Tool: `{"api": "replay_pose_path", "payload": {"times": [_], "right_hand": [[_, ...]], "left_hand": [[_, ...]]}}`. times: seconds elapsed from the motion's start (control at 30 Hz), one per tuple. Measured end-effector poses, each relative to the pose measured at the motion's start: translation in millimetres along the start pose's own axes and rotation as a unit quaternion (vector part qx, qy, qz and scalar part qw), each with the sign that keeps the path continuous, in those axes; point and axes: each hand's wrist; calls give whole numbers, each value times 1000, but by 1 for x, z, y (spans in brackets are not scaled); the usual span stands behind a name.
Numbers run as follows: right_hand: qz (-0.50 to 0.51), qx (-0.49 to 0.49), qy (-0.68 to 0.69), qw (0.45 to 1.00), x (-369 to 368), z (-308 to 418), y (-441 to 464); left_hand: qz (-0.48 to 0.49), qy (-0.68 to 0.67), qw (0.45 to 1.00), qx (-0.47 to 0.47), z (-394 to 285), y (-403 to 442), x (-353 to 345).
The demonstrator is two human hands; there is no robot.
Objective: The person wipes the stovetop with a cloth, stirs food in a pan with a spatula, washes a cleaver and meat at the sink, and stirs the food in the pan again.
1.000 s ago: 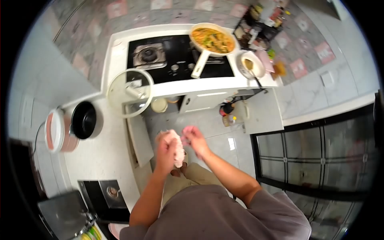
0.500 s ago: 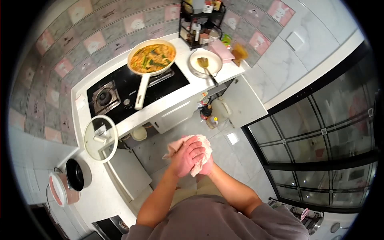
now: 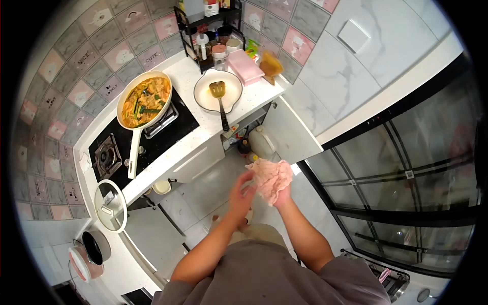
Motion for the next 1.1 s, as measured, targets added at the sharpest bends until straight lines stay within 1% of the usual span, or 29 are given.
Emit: {"api": "replay_pose_path", "payload": {"times": [0.03, 0.1, 0.17, 0.2, 0.23, 0.27, 0.3, 0.33, 0.37, 0.4, 0.43, 0.5, 0.53, 0.57, 0.6, 0.63, 0.67, 0.7, 0.77, 0.8, 0.83, 0.87, 0.9, 0.93, 0.97, 1.0, 1.03, 1.07, 1.1], "right_hand": [[-59, 10, 6, 998, -11, 10, -2], [-54, 0, 18, 998, 12, 16, 5], [90, 55, -37, 994, 35, 15, 10], [84, 54, -35, 994, 35, 15, 11], [124, -1, 43, 991, 27, 15, 11], [164, -54, 121, 977, 19, 15, 9], [161, -54, 122, 978, 16, 15, 7], [52, -24, 2, 998, 12, 15, 2], [-58, 7, -118, 991, 7, 19, 0], [-60, 19, -230, 971, -19, 31, -1], [-63, 18, -230, 971, -15, 38, 5], [-8, 32, -411, 911, -9, 52, 15], [-11, 47, -302, 952, -11, 53, 18], [-11, 45, -301, 953, -12, 49, 25], [-39, 0, -145, 989, -13, 43, 32], [-65, -46, 13, 997, -14, 37, 38], [-83, -28, 40, 995, 1, 27, 47], [-83, -31, 39, 995, 6, 23, 55], [-31, -31, 73, 996, 15, 21, 69], [-31, -30, 73, 996, 14, 26, 74], [-32, -26, -60, 997, 10, 35, 78], [-32, -22, -192, 981, 7, 38, 82], [-30, -25, -193, 980, 5, 34, 86], [-65, 85, -346, 932, 4, 26, 91], [-95, 194, -486, 847, 2, 22, 97], [-48, 267, -627, 730, -1, 29, 103], [-43, 266, -627, 731, -5, 33, 108], [-18, 232, -652, 721, -8, 35, 110], [7, 197, -675, 711, -12, 39, 112]], "left_hand": [[3, 3, 1000, 7, -2, 8, -5], [14, 3, 1000, 14, -4, 23, -21], [1, -7, 999, 39, 24, 45, -42], [-14, -18, 998, 59, 37, 52, -50], [-14, -16, 998, 66, 28, 56, -58], [-20, -71, 990, 120, 18, 63, -65], [-25, -126, 977, 171, 11, 69, -69], [-24, -128, 976, 174, 16, 74, -70], [-24, -191, 958, 213, 25, 81, -71], [-24, -251, 935, 250, 36, 91, -70], [-25, -251, 934, 253, 50, 99, -63], [100, -361, 866, 332, 66, 113, -41], [154, -348, 856, 350, 68, 119, -35], [152, -348, 856, 351, 71, 122, -34], [192, -416, 811, 364, 43, 120, -41], [231, -481, 760, 371, 27, 123, -45], [287, -441, 790, 314, 46, 132, -43], [285, -442, 791, 313, 48, 138, -40], [223, -359, 829, 366, 52, 149, -37], [224, -358, 829, 366, 70, 160, -32], [379, -480, 721, 325, 98, 174, -25], [446, -536, 654, 294, 95, 177, -23], [513, -577, 577, 266, 91, 180, -22], [375, -490, 717, 324, 51, 172, -27], [219, -379, 821, 366, 23, 171, -31], [230, -387, 824, 345, 16, 175, -32], [227, -388, 826, 340, 25, 180, -29], [228, -366, 828, 360, 40, 185, -24], [227, -343, 828, 381, 41, 187, -21]]}}
Point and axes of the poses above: each hand's wrist, its own y-axis towards the middle knuckle, its own x-axis out of the back of the hand, z = x × y, and after that the axes turned 8 degrees about x, right-handed
